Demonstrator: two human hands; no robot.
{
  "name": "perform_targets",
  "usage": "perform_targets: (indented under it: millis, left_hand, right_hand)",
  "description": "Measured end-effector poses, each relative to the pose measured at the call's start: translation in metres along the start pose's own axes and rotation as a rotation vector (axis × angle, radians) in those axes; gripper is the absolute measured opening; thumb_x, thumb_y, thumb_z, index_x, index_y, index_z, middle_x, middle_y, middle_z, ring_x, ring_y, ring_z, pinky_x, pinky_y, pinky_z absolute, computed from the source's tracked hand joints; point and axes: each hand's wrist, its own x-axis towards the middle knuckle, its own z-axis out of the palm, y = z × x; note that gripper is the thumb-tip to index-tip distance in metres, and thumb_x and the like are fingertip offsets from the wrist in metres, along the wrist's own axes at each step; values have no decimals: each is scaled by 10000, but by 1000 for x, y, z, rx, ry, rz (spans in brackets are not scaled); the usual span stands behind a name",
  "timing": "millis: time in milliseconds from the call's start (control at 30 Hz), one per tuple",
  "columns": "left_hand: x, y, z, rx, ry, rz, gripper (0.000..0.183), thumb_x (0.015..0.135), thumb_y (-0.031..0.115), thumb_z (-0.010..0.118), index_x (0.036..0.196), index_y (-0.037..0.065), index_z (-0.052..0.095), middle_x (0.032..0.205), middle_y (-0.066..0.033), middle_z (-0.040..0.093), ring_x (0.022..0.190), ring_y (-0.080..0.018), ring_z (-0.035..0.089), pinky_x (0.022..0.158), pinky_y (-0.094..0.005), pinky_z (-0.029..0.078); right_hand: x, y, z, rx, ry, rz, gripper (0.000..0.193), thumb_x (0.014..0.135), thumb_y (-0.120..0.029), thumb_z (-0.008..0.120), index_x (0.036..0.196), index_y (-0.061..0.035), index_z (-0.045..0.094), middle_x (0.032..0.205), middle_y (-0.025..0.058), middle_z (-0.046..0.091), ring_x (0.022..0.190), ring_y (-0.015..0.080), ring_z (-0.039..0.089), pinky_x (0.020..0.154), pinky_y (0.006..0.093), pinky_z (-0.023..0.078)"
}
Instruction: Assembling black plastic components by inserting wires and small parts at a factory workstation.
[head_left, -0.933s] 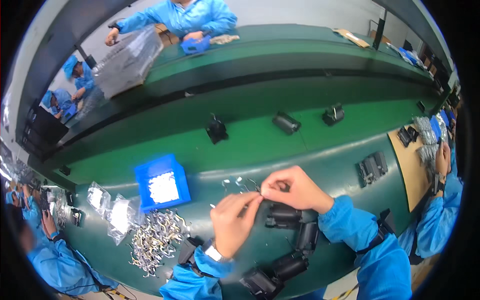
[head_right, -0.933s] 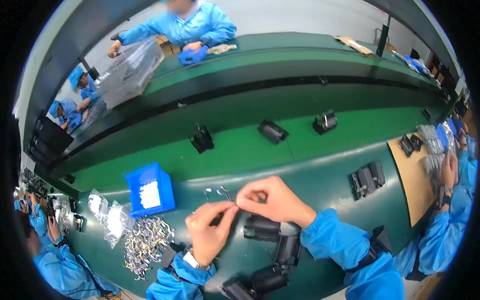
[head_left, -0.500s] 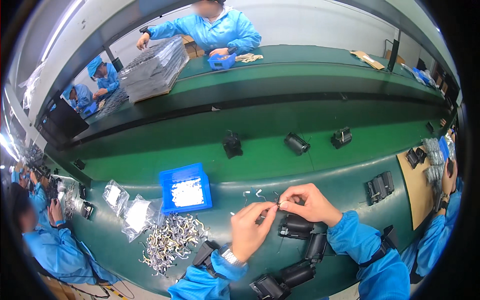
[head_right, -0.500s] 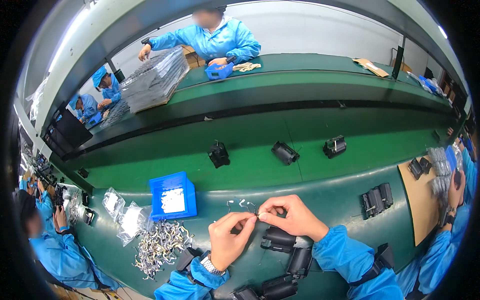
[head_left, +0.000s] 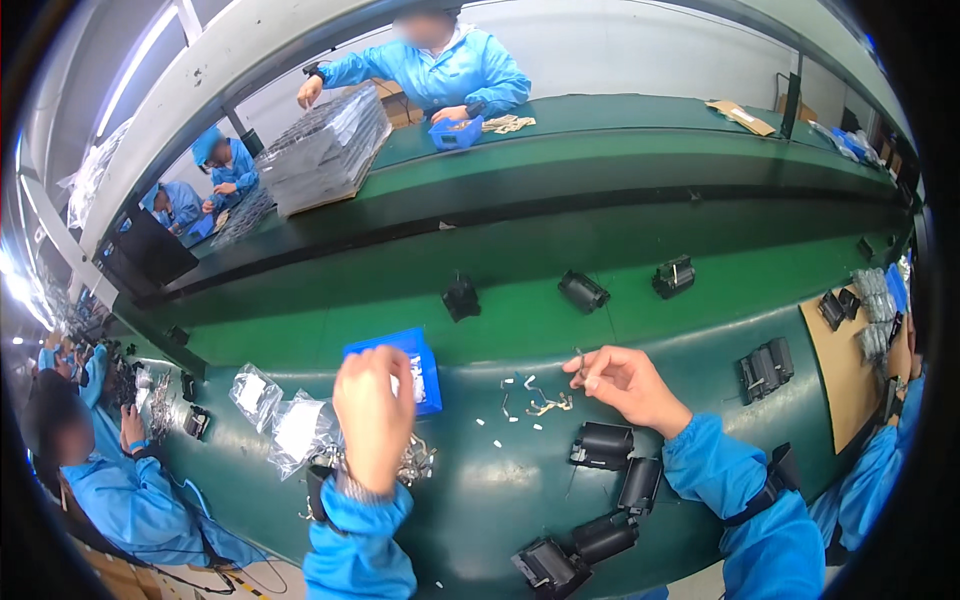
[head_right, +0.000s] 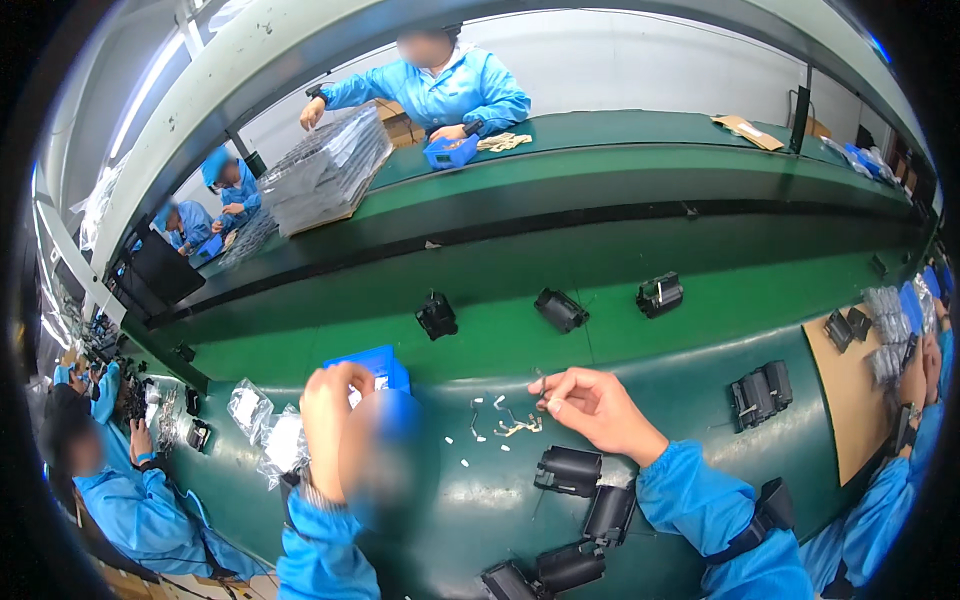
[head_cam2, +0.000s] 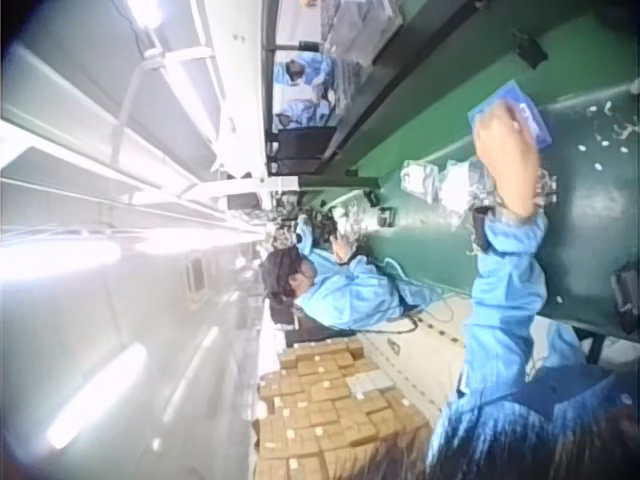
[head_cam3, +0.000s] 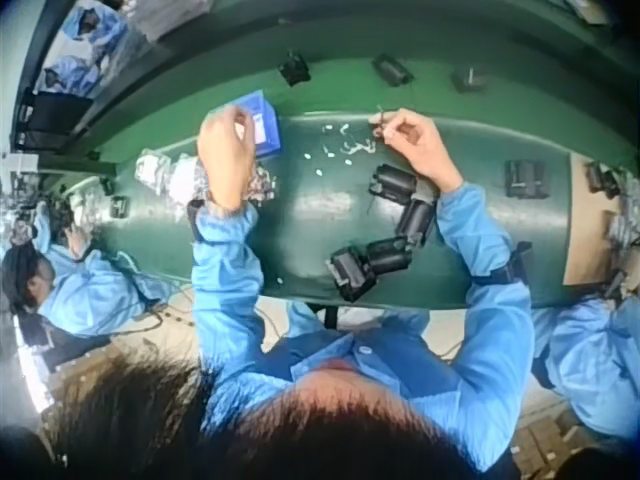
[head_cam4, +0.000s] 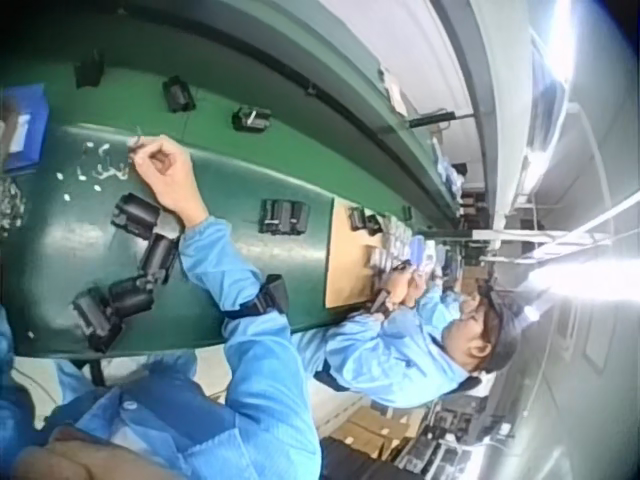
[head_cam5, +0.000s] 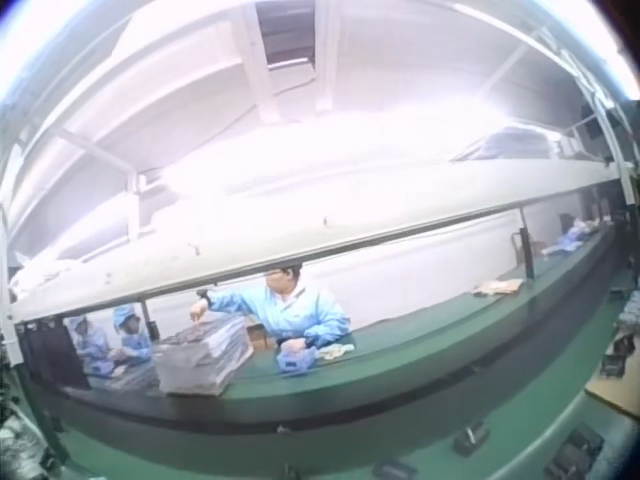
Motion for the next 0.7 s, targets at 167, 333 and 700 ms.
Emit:
perform_targets:
  millis: [167, 333, 700]
  left_hand:
    - [3, 22, -11, -119, 20, 185, 318, 846, -117, 642, 1091, 43, 766, 1021, -163, 768, 944, -402, 700, 861, -490, 548]
    - [-39, 87, 23, -630, -447, 274, 455, 856, 120, 847, 1289, 60, 723, 1249, -130, 747, 1128, -350, 689, 990, -458, 546]
    - [-61, 79, 64, -641, -589, 372, 656, 833, 274, 878, 1439, 151, 660, 1325, -45, 706, 1187, -296, 633, 969, -449, 484]
  right_hand:
    - [-3, 5, -9, 8, 4, -37, 213, 1070, -87, 676, 916, -61, 530, 1313, 247, 721, 1149, 257, 742, 954, 374, 598]
    - [2, 8, -14, 50, 125, -46, 216, 1055, -111, 712, 936, -78, 535, 1158, 204, 772, 1051, 252, 781, 893, 351, 626]
    - [-12, 7, -23, 249, 206, -30, 188, 1054, -144, 727, 982, -49, 583, 1121, 182, 767, 963, 234, 769, 876, 354, 626]
